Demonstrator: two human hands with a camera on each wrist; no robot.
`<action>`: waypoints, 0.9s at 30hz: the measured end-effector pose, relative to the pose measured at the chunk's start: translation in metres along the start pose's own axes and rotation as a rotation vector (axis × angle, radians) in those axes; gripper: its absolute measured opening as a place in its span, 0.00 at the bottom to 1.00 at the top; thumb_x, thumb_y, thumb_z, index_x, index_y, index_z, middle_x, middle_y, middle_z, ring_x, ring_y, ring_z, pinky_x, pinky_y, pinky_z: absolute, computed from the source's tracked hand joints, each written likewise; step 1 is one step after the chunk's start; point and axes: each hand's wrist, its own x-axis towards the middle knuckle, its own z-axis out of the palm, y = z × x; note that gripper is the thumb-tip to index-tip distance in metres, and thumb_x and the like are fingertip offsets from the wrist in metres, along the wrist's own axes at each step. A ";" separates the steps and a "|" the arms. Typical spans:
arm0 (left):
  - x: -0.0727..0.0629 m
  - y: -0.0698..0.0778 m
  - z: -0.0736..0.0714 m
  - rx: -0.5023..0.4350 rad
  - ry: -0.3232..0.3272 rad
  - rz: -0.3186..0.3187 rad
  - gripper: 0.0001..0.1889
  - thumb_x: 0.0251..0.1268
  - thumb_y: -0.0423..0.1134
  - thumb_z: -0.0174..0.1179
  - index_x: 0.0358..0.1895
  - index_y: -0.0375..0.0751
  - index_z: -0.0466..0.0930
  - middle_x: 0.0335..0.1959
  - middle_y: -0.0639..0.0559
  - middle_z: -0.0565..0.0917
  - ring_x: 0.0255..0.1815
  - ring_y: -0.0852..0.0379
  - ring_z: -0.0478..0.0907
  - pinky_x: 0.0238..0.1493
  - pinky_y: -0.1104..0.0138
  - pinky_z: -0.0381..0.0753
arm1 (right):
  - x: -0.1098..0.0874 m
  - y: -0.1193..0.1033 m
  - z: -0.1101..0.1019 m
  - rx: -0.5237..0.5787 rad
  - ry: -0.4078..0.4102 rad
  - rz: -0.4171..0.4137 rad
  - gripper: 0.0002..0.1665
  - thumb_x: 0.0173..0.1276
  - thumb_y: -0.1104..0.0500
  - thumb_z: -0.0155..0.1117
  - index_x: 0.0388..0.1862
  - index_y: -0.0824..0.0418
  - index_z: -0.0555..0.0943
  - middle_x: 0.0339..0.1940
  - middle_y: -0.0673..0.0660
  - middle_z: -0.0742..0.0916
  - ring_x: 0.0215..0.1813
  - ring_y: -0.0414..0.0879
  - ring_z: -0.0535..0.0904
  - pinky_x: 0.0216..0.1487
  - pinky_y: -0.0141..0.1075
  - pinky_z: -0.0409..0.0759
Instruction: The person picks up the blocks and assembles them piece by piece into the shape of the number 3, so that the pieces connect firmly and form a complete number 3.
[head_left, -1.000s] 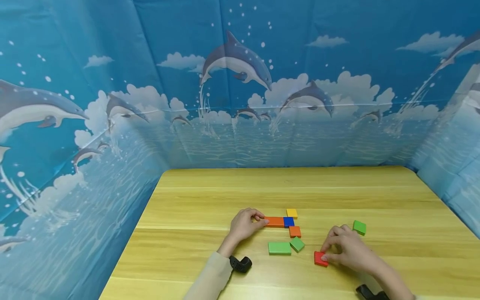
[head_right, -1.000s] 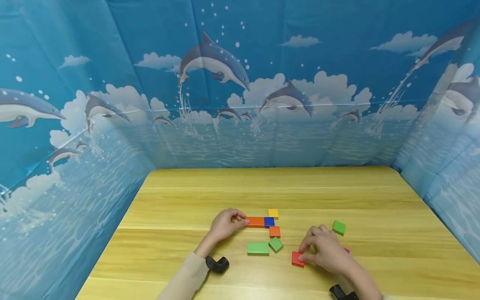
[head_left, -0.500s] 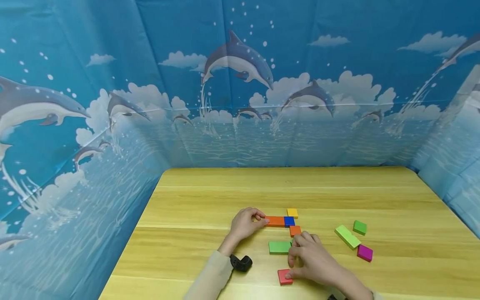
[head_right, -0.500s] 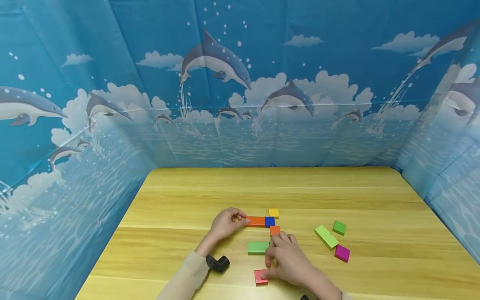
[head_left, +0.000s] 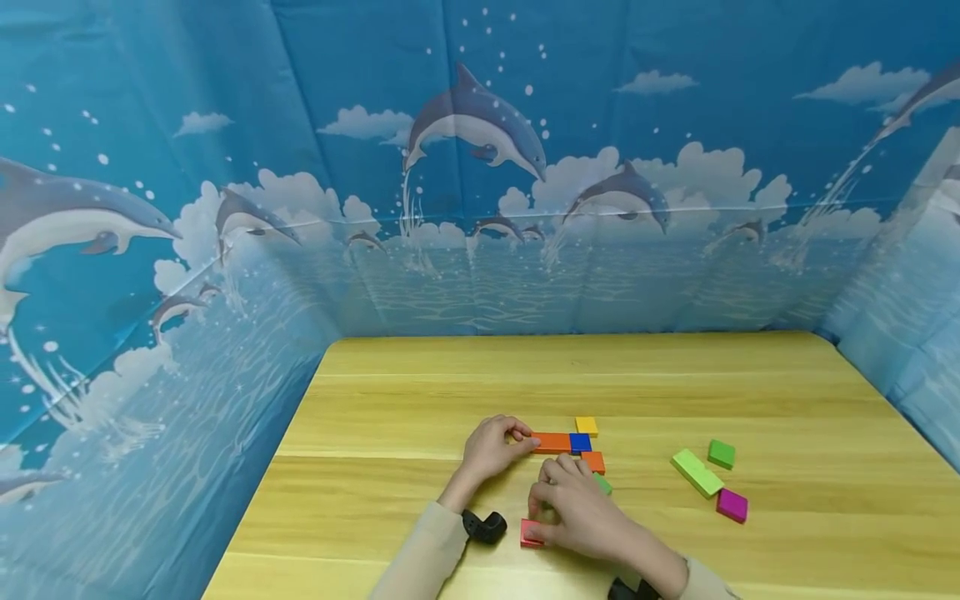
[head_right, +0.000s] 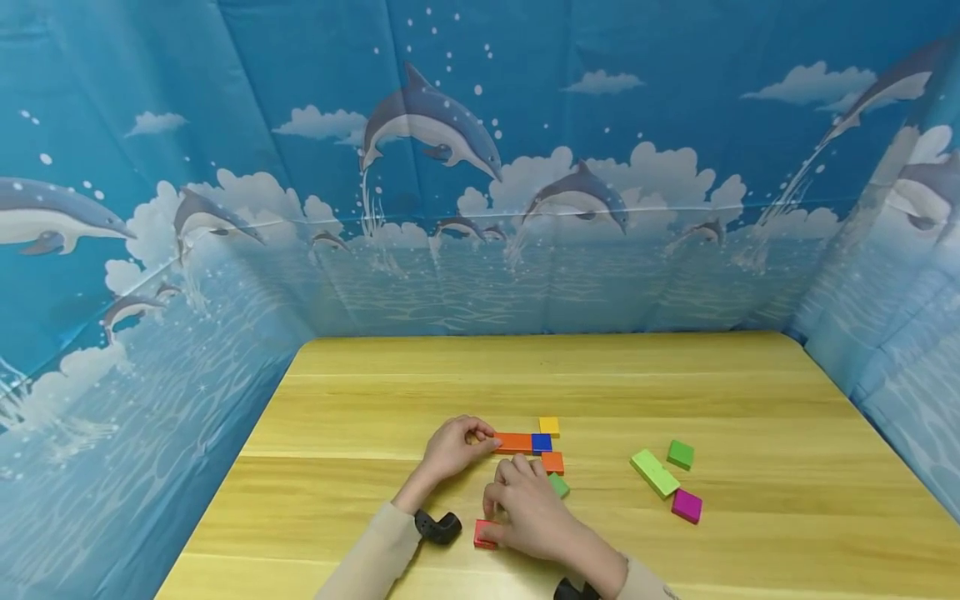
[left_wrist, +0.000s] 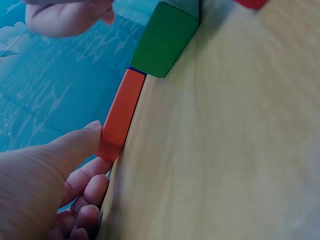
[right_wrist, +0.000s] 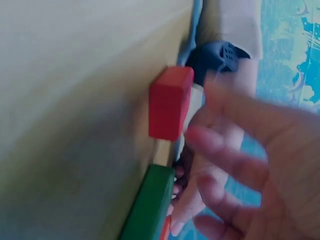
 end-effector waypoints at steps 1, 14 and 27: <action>0.000 0.000 0.001 0.001 -0.001 0.002 0.13 0.61 0.57 0.62 0.38 0.54 0.84 0.29 0.66 0.75 0.31 0.66 0.69 0.33 0.69 0.67 | 0.000 0.000 0.000 0.013 -0.016 -0.009 0.16 0.49 0.39 0.74 0.24 0.43 0.77 0.31 0.40 0.67 0.38 0.40 0.59 0.43 0.42 0.57; -0.001 -0.001 0.005 0.009 -0.005 0.002 0.12 0.61 0.56 0.61 0.38 0.54 0.85 0.29 0.66 0.75 0.32 0.65 0.70 0.34 0.69 0.67 | 0.012 0.013 0.008 0.096 0.000 0.097 0.17 0.44 0.38 0.76 0.27 0.43 0.81 0.32 0.45 0.71 0.39 0.43 0.59 0.42 0.44 0.55; 0.002 0.000 0.003 0.005 -0.003 0.012 0.12 0.61 0.54 0.62 0.39 0.53 0.85 0.30 0.64 0.76 0.30 0.67 0.69 0.32 0.70 0.68 | 0.014 0.019 0.012 -0.125 0.122 0.340 0.39 0.35 0.26 0.73 0.23 0.52 0.65 0.34 0.53 0.64 0.41 0.55 0.60 0.52 0.58 0.54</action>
